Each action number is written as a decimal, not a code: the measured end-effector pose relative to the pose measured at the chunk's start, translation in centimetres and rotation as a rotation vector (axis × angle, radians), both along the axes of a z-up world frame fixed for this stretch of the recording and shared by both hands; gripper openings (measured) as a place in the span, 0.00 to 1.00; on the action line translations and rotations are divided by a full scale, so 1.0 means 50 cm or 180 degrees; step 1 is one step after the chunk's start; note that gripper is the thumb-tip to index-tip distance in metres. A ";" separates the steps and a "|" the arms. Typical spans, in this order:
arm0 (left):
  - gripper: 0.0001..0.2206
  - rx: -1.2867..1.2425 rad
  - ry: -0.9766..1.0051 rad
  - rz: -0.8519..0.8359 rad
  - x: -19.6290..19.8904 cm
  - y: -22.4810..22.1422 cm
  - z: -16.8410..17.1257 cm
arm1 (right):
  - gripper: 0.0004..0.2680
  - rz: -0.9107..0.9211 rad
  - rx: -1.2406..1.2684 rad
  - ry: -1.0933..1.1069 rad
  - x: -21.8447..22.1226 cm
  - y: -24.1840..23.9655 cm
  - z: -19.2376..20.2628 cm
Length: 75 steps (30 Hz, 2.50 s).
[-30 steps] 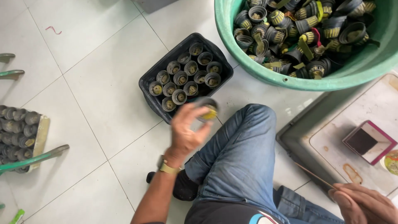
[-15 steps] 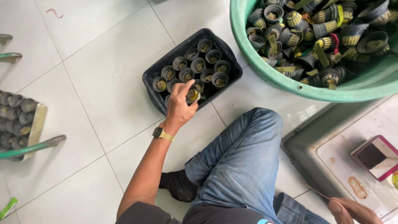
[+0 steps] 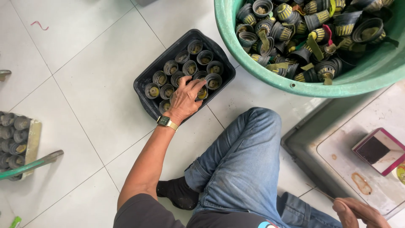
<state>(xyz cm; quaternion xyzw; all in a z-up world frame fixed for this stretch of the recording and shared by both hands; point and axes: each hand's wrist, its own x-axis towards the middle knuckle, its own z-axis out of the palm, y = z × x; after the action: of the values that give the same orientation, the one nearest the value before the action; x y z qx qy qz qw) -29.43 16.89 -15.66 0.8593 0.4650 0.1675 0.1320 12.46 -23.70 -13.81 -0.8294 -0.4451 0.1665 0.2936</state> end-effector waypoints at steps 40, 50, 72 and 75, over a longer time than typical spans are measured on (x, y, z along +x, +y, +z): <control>0.23 -0.1222 0.0613 -0.0389 0.697 0.296 -0.032 | 0.03 -0.1224 0.0043 0.1116 -0.067 0.019 0.045; 0.11 -0.0327 0.0506 -0.0591 0.594 0.259 0.051 | 0.03 -0.0914 0.0373 0.1153 -0.095 0.015 0.098; 0.26 -0.0553 -0.0501 -0.2988 0.525 -0.264 0.442 | 0.05 0.0068 0.1947 -0.0499 -0.119 0.033 0.352; 0.38 -0.0703 -0.0664 -0.3397 0.534 -0.354 0.463 | 0.06 0.0170 0.2089 -0.0633 -0.118 0.047 0.347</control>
<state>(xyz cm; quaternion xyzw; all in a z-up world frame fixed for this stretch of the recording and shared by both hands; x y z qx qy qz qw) -2.71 -0.79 7.47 0.9355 -0.0356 0.1119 0.3332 6.57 -21.36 3.54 -0.6909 -0.5230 -0.0597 0.4955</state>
